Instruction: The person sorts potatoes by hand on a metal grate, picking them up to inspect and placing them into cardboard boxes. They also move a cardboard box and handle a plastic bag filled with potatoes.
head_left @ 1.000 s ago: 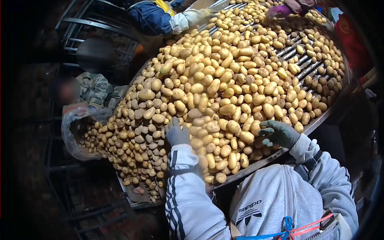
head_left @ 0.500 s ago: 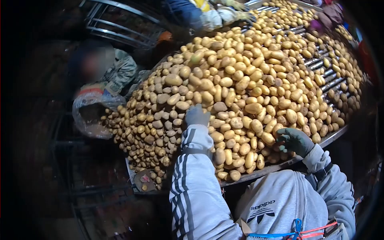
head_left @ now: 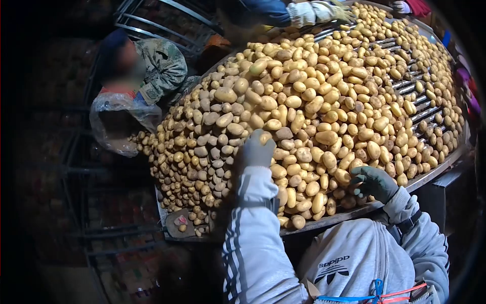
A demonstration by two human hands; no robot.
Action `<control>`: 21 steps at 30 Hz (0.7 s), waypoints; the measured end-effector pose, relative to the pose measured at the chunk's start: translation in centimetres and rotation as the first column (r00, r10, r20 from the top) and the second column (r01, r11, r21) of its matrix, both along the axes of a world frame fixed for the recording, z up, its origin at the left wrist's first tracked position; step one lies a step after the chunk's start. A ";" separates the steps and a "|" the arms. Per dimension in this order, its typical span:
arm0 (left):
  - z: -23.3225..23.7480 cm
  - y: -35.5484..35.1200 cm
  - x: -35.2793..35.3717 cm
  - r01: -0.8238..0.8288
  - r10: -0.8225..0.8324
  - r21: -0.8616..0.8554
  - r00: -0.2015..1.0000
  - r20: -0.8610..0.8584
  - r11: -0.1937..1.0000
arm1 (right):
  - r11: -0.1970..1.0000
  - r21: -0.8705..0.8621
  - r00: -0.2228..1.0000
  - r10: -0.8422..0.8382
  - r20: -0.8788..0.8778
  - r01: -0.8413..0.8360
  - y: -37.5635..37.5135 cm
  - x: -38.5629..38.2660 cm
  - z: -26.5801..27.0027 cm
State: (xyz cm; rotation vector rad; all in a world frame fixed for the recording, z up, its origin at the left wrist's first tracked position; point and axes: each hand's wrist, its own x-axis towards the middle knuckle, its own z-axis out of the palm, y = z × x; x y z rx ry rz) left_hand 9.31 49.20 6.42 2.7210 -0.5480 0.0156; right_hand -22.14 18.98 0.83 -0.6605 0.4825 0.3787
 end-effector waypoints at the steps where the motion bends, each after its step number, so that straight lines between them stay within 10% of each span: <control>1: -0.3 -0.8 -1.6 0.028 -0.048 -0.172 0.993 -0.112 0.985 | 1.000 -0.003 1.000 -0.004 0.025 0.004 0.3 0.1 -0.5; 6: -1.1 -7.5 -14.2 0.010 -0.459 -0.771 0.808 -0.369 0.637 | 0.992 0.127 0.998 -0.017 -0.053 0.023 1.8 2.3 1.2; 9: -0.7 -7.7 -13.5 0.285 -0.412 -0.553 0.904 -0.117 0.783 | 0.986 0.169 1.000 -0.006 -0.029 0.011 1.9 2.4 -1.5; 14: -2.0 -4.2 -4.3 -0.038 0.052 -0.228 0.997 0.056 0.973 | 1.000 -0.022 1.000 -0.003 -0.005 0.002 1.9 1.1 -0.7; 21: -5.0 -7.0 -3.3 0.011 -0.009 -0.035 0.998 0.060 0.999 | 0.998 -0.036 0.998 -0.058 0.034 0.059 2.2 0.4 -0.9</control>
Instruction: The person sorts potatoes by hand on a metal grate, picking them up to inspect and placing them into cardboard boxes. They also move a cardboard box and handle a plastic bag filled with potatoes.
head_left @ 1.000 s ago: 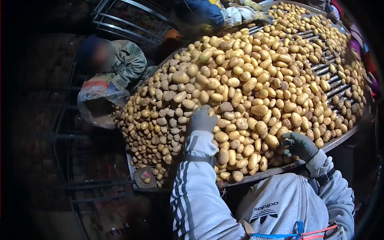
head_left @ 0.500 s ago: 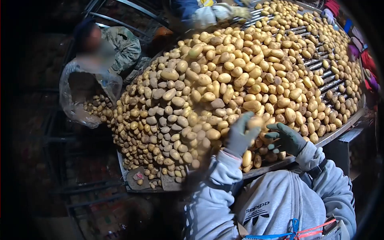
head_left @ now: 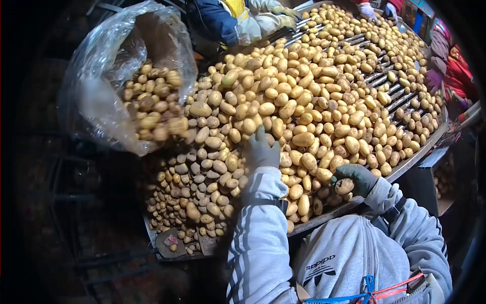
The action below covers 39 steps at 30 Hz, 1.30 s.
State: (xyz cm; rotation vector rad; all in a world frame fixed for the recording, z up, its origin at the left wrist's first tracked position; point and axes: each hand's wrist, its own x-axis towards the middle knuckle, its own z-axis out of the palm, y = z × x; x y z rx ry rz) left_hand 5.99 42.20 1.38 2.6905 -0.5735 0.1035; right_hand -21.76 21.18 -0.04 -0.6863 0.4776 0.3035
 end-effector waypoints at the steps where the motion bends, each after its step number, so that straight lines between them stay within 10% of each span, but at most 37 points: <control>1: -0.6 0.1 -0.3 0.021 -0.023 -0.064 0.999 -0.024 0.998 | 0.999 -0.054 0.999 0.003 0.036 -0.001 0.0 -0.1 0.0; 3: 0.4 -0.1 -2.0 0.074 -0.087 -0.135 0.992 -0.091 0.988 | 0.899 -0.437 0.961 0.144 0.235 -0.028 -0.6 -0.4 0.6; 8: 1.7 -2.1 -7.4 0.194 -0.307 -0.394 0.919 -0.248 0.898 | 0.999 -0.027 0.999 -0.041 -0.003 0.041 0.4 -0.8 1.3; 29: 2.9 -2.6 -7.6 0.103 -0.430 -0.595 0.789 -0.440 0.797 | 0.985 -0.057 0.987 -0.160 0.032 0.161 1.7 -3.0 1.1; 31: 3.5 -2.7 -9.2 -0.065 -0.561 -0.721 0.582 -0.589 0.690 | 0.986 -0.019 0.986 -0.164 0.009 0.164 1.7 -2.7 1.2; 37: 5.1 -4.5 -15.1 0.230 -0.744 -0.763 0.506 -0.436 0.604 | 0.946 0.275 0.977 -0.199 0.075 0.171 0.6 -2.3 2.8; 39: 6.6 -5.2 -16.6 0.534 -0.749 -0.539 0.564 -0.346 0.651 | 0.955 0.168 0.968 -0.250 0.008 0.246 0.6 -2.2 4.6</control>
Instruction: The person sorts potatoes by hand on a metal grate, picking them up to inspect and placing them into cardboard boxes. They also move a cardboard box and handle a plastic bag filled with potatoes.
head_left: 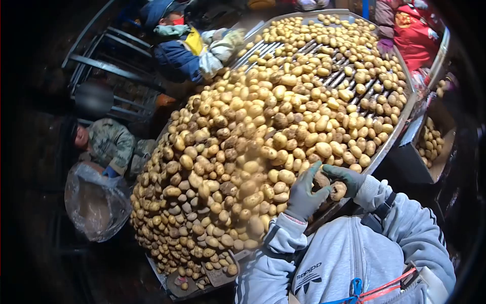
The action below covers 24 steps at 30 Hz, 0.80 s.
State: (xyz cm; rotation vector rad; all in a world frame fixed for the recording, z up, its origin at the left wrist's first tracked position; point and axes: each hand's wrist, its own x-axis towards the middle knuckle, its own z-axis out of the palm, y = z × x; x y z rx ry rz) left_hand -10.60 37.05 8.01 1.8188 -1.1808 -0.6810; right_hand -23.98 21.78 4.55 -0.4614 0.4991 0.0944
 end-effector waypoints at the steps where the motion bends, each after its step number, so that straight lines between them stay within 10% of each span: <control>1: 0.3 -0.4 -0.7 0.009 -0.009 0.034 1.000 -0.003 0.999 | 0.999 0.000 0.998 -0.033 -0.059 0.033 0.1 0.4 1.6; 5: -0.9 -1.8 -1.8 0.090 -0.089 -0.020 0.994 0.062 0.996 | 0.971 -0.212 0.953 0.167 0.252 -0.114 -1.5 -1.9 1.1; 8: -2.9 -2.7 -2.7 0.055 -0.063 -0.048 0.983 -0.173 0.997 | 0.911 -0.409 0.985 0.118 0.122 -0.058 -3.7 -4.6 0.4; 9: -1.3 -3.4 -2.6 0.113 -0.107 -0.051 0.987 0.117 0.992 | 0.934 -0.357 0.992 0.028 0.120 0.017 -4.6 -6.0 -1.4; 12: -5.1 -3.4 -1.0 0.036 -0.040 0.019 0.954 0.298 0.999 | 0.959 -0.143 0.968 -0.251 -0.020 0.246 -7.2 -10.2 -3.6; 14: -7.4 -3.3 0.2 -0.040 -0.049 0.170 0.872 0.487 0.985 | 0.967 0.021 0.940 -0.254 0.227 0.256 -9.7 -14.1 -4.6; 17: -8.9 -4.1 -0.2 -0.129 -0.080 0.268 0.755 0.651 0.955 | 0.869 -0.056 0.861 -0.495 -0.116 0.492 -11.9 -19.6 -3.0; 24: -9.7 -4.3 -1.1 -0.145 -0.083 0.234 0.657 0.749 0.961 | 0.752 -0.153 0.763 -0.647 0.016 0.641 -13.7 -31.9 -6.1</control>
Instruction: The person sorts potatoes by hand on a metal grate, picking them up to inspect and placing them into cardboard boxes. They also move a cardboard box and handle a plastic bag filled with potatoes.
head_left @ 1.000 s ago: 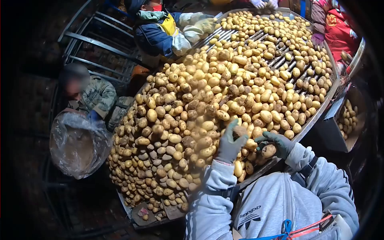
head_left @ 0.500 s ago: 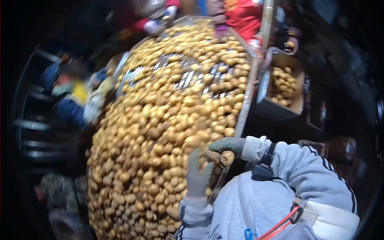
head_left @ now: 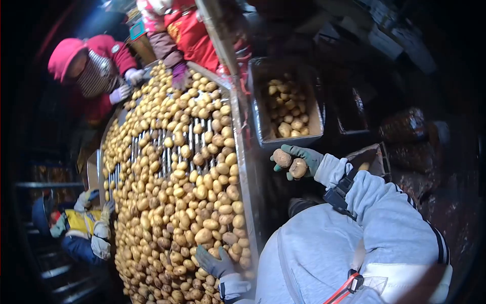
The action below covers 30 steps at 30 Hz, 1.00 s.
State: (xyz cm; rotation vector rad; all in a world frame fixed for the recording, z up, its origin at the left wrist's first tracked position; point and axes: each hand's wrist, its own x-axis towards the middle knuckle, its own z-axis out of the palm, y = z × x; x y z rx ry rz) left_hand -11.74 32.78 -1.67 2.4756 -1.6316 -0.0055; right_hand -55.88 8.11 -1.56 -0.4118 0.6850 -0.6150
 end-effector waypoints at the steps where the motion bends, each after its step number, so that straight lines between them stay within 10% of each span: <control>1: 0.2 -0.1 -0.2 0.001 -0.001 0.002 1.000 -0.016 1.000 | 1.000 0.010 0.999 -0.026 0.028 0.026 0.1 -0.7 -0.3; 11: -0.8 0.0 0.2 -0.013 0.006 0.103 0.998 0.067 0.995 | 0.973 0.085 0.922 -0.173 -0.346 0.215 5.2 -15.9 1.1; 13: -0.6 -0.2 -0.1 -0.045 0.033 0.123 0.995 0.091 0.991 | 0.978 0.207 0.957 0.041 -0.289 0.021 7.5 -22.5 -0.6; 16: -1.0 0.0 0.4 -0.041 0.036 0.142 0.998 0.042 0.989 | 0.845 0.420 0.406 0.529 -0.746 -0.330 9.1 -27.6 1.2; 18: 0.5 -1.2 -0.7 0.023 -0.020 0.037 0.995 -0.097 0.999 | 0.715 0.123 -0.105 0.070 -0.992 -0.688 11.7 -33.0 -8.3; 22: -0.8 -1.7 -1.4 -0.074 0.075 -0.069 0.997 0.001 0.995 | 0.990 -0.019 0.654 -0.107 -0.749 0.141 3.3 -19.8 -2.1; 28: 0.0 -0.6 0.5 -0.074 0.075 -0.027 0.997 0.035 0.997 | 0.925 -0.012 0.856 0.347 -0.382 -0.380 -3.3 3.8 3.1; 30: 0.6 -0.9 0.3 -0.104 0.104 0.002 0.994 -0.020 0.995 | 0.818 -0.057 0.752 0.496 -0.435 -0.573 -3.4 10.7 4.7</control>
